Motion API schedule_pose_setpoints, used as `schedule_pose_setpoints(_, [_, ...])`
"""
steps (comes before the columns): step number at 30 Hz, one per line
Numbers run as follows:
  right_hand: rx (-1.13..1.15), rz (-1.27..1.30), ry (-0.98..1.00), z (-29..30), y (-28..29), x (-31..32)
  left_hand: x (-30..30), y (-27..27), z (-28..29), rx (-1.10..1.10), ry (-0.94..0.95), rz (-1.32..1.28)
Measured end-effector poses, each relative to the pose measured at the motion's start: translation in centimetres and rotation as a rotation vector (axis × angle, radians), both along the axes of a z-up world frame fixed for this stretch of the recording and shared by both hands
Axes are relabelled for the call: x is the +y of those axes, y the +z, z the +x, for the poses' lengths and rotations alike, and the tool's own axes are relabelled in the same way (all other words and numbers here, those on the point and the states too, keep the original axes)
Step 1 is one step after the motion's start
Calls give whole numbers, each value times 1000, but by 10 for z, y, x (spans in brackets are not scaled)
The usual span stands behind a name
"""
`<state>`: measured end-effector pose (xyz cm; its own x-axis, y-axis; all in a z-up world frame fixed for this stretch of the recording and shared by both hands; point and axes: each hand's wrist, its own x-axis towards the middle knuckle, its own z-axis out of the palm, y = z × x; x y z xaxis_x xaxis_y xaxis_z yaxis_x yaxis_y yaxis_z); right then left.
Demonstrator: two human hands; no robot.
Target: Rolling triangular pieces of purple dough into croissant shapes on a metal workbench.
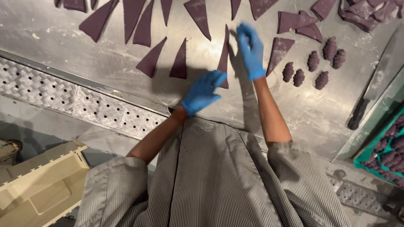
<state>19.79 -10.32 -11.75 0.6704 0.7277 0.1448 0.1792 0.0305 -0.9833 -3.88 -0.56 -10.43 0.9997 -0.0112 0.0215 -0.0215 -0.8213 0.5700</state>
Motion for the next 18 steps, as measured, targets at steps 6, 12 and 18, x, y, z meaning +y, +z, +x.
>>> schedule_pose_setpoints(6, [-566,-492,296,-83,52,-73,37,-32,-5,-148,19,120])
schedule_pose_setpoints(12, [-999,-510,308,-79,16,-87,47,-45,12,-261,-158,378])
schedule_pose_setpoints(18, [-1029,-456,377,-72,17,-83,50,-39,10,-327,-200,474])
